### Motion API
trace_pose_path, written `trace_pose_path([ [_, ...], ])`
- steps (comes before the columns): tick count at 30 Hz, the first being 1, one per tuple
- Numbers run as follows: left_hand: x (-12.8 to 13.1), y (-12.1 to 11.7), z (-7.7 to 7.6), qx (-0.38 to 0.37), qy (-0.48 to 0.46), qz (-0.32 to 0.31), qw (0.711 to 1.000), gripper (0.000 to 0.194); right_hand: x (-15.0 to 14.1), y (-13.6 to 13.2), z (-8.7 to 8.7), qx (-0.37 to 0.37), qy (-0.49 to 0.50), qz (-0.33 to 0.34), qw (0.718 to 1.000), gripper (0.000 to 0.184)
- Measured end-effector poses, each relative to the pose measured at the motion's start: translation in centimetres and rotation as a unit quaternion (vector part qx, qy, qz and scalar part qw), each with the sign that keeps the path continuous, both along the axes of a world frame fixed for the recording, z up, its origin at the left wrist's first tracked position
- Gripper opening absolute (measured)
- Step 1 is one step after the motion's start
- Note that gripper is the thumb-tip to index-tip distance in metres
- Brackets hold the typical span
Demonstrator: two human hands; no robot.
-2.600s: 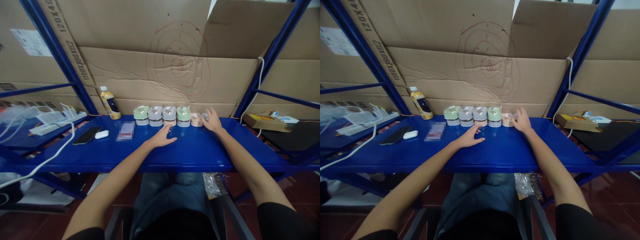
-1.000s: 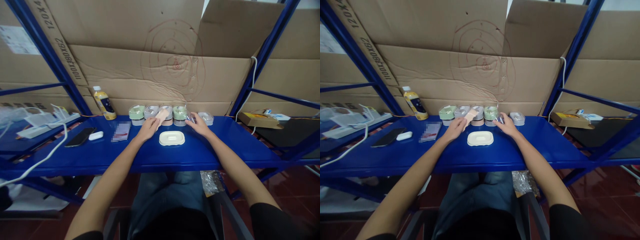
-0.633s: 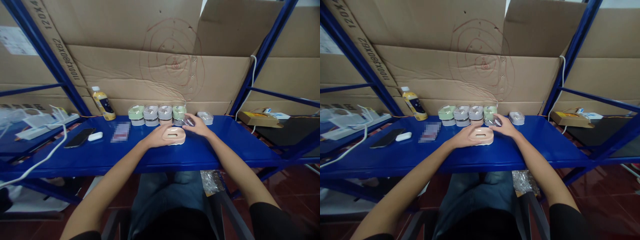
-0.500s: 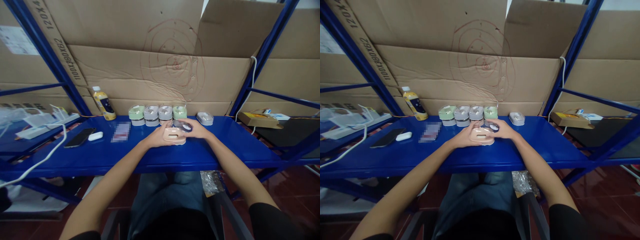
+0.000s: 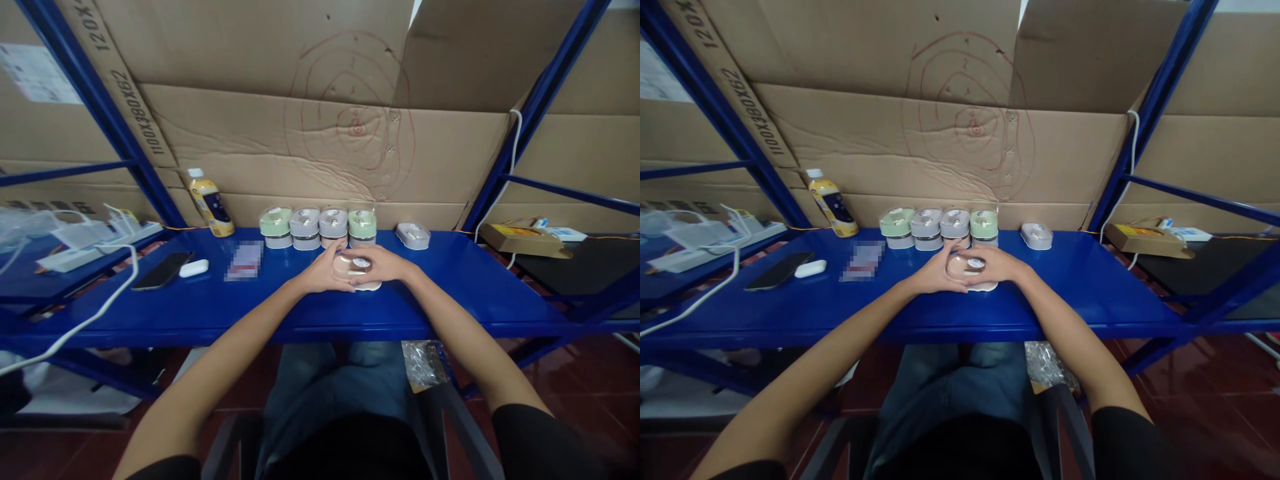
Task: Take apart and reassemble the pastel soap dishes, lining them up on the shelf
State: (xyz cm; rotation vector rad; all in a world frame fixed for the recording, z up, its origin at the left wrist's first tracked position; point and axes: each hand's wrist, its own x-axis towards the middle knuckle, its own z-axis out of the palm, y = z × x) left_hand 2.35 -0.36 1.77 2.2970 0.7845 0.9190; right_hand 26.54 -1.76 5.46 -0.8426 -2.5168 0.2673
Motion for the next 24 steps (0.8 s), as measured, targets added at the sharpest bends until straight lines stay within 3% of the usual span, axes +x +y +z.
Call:
trace_pose_path([
  [6, -0.4, 0.7, -0.6, -0.035, 0.038, -0.008, 0.999, 0.133, 0.3, -0.1, -0.6, 0.001, -0.007, 0.003, 1.000, 0.081],
  [14, 0.0, 0.5, -0.6, -0.071, 0.005, -0.019, 0.997, 0.134, -0.1, -0.4, -0.7, 0.016, -0.019, 0.019, 1.000, 0.081],
  [20, -0.5, 1.3, -1.3, -0.067, 0.008, -0.032, 0.997, 0.128, 0.5, -1.5, -0.5, -0.003, -0.044, -0.037, 0.998, 0.093],
  [24, -0.9, 2.1, -2.0, -0.026, 0.016, 0.006, 1.000, 0.106, 3.1, -4.1, -0.4, -0.021, -0.092, -0.087, 0.992, 0.106],
])
